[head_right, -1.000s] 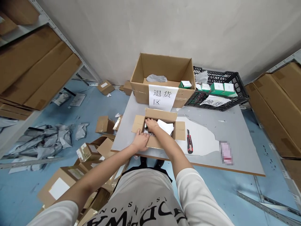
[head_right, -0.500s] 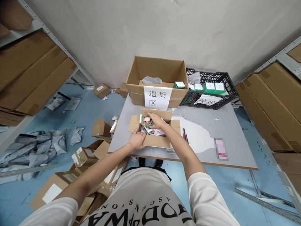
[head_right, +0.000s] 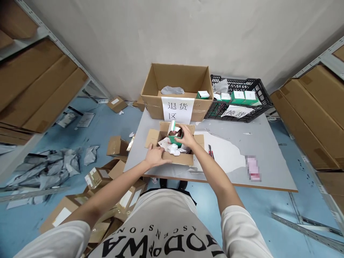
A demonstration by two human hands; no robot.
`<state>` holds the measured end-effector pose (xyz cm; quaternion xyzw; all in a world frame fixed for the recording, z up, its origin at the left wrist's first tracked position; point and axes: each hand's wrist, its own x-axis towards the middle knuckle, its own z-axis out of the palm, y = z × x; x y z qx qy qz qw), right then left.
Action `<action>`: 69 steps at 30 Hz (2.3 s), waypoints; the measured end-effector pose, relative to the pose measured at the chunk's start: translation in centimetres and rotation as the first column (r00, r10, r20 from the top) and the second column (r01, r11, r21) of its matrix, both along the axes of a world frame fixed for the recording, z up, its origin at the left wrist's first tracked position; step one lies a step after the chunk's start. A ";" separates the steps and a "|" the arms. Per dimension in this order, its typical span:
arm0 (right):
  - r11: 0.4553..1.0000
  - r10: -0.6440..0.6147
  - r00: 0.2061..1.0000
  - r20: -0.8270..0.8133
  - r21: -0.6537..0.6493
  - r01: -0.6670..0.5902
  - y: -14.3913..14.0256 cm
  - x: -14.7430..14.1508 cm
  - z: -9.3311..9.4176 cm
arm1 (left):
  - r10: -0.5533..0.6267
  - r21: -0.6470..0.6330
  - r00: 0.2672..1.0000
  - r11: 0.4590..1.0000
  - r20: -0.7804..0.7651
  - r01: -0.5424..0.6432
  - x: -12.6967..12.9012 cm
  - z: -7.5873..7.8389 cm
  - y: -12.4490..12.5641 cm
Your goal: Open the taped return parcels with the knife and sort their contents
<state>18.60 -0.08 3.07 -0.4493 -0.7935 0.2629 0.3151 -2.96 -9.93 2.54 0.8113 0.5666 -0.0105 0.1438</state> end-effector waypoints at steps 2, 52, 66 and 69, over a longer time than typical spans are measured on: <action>1.000 -0.009 1.000 -0.026 0.006 0.009 0.1 -0.3 0.1 | 0.105 0.028 0.994 0.994 0.021 -0.105 0.4 0.4 0.4; 0.979 0.005 0.993 0.119 0.203 -0.029 1.0 0.5 13.9 | -0.050 0.027 0.993 0.998 -0.106 0.053 -5.6 -3.2 4.5; 0.954 -0.232 0.953 0.197 0.240 0.183 -5.3 9.4 15.6 | -0.244 0.102 0.898 0.970 0.367 0.222 4.2 2.4 3.9; 0.967 -0.234 0.944 0.233 0.153 0.203 -6.4 11.5 13.2 | -0.261 0.075 0.761 0.960 0.593 0.271 7.6 2.5 3.6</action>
